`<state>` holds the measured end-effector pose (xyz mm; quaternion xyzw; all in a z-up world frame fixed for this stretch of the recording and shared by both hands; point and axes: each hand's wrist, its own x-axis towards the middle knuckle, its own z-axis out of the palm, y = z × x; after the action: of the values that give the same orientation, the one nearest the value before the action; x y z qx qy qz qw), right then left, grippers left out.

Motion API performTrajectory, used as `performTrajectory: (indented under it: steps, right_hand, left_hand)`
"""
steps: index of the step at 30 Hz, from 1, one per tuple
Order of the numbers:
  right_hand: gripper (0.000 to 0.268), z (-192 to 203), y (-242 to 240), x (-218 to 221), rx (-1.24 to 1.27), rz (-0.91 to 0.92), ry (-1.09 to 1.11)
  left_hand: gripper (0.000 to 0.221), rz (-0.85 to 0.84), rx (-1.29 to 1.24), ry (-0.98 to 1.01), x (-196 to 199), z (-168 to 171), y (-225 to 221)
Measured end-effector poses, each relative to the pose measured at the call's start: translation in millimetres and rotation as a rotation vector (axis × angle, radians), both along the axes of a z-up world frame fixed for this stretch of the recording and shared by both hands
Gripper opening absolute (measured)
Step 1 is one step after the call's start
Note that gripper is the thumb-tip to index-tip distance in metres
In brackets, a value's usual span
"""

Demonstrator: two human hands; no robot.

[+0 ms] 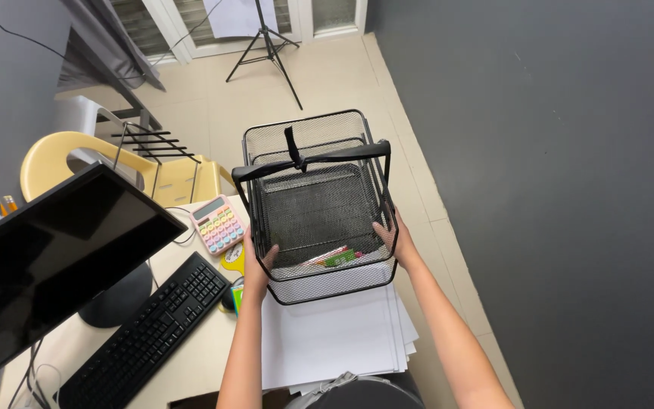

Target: Assembling a wire mesh document tray organizer by placing trays into the frame.

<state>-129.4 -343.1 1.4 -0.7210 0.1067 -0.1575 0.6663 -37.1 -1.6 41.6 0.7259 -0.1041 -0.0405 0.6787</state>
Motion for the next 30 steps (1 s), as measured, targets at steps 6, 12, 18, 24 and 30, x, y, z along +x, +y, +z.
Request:
performTrajectory:
  steps: [6, 12, 18, 24, 30]
  right_hand:
    - [0.068, -3, -3, 6, -0.063, -0.041, -0.029]
    - [0.069, 10, 1, 12, -0.152, -0.139, 0.022]
    - [0.061, 15, 0, 23, -0.392, -0.288, 0.107]
    - [0.061, 5, -3, 20, -0.324, -0.249, 0.110]
    - [0.084, 28, 4, -4, 0.134, 0.059, 0.038]
  left_hand:
    - [0.070, 0.115, 0.192, -0.104, 5, -7, -4]
    - [0.065, 0.194, 0.232, -0.114, 26, -41, -3]
    - [0.059, 0.240, 0.330, -0.164, 35, -35, -5]
    - [0.057, 0.232, 0.269, -0.073, 37, -33, -6]
    - [0.061, 0.053, -0.017, 0.058, 14, -5, 1]
